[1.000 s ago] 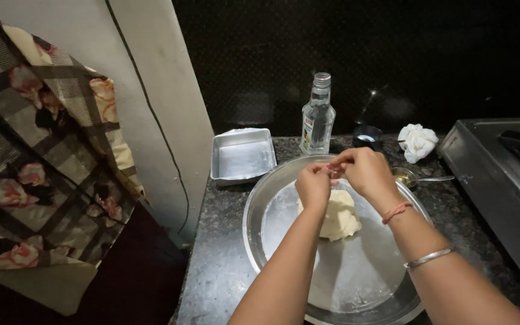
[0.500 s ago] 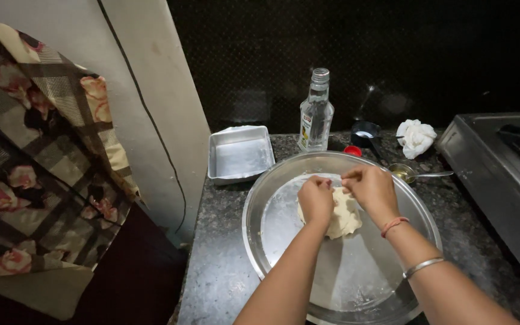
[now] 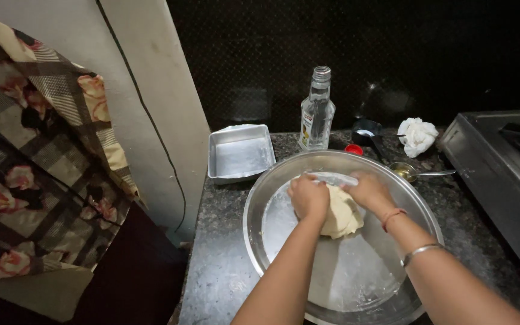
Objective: The recorder is kneading dough in a large metal tray, adding water from a bottle.
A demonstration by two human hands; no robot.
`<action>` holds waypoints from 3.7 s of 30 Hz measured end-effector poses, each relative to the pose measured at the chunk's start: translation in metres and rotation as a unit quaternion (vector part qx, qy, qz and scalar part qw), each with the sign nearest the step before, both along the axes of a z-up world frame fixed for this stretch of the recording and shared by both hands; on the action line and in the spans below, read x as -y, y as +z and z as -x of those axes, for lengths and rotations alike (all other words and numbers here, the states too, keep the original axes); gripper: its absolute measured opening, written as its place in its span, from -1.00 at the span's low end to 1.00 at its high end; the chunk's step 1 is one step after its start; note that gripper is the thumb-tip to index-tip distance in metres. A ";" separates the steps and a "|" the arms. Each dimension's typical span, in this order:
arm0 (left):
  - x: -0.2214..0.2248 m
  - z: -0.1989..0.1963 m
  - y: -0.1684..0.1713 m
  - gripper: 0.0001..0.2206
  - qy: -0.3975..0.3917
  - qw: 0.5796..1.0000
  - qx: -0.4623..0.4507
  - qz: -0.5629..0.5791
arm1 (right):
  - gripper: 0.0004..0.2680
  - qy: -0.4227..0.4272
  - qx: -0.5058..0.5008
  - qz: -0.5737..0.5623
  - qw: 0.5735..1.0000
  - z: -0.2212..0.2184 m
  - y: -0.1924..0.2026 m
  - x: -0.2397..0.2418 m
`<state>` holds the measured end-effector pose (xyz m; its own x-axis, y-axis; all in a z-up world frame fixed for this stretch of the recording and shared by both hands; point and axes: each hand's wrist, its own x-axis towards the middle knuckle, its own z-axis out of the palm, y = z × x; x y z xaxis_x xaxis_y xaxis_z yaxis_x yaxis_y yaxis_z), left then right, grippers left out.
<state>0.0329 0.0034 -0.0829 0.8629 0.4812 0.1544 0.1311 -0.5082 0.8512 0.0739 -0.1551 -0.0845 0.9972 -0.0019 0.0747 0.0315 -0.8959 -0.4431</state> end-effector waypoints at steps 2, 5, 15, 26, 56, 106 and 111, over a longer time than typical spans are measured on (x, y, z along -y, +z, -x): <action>-0.002 0.002 -0.004 -0.64 0.005 0.997 -0.062 0.036 | -0.62 0.004 -0.017 -0.061 0.998 -0.002 -0.023 0.001; 0.000 -0.007 -0.037 -0.48 0.019 0.984 -0.143 0.104 | -0.60 -0.036 -0.116 -0.153 0.981 0.013 -0.013 -0.013; -0.039 -0.006 0.018 -0.32 0.002 0.873 -0.115 0.474 | -0.77 0.041 -0.081 -0.437 0.895 -0.020 -0.003 -0.020; -0.010 -0.028 -0.032 -0.66 -0.082 0.936 0.046 0.338 | -0.76 0.280 -0.234 -0.220 0.905 0.019 0.038 0.019; 0.008 0.053 -0.010 0.28 -0.207 0.946 -0.126 -0.214 | -0.66 0.062 0.072 0.023 0.995 0.027 -0.034 -0.035; -0.001 0.047 -0.065 0.19 -0.243 0.940 -0.029 -0.237 | -0.44 0.120 -0.142 0.082 0.979 0.063 0.018 -0.026; -0.008 0.047 -0.073 0.38 -0.284 0.934 0.019 -0.218 | -0.60 0.081 -0.053 0.154 0.983 0.021 -0.007 -0.043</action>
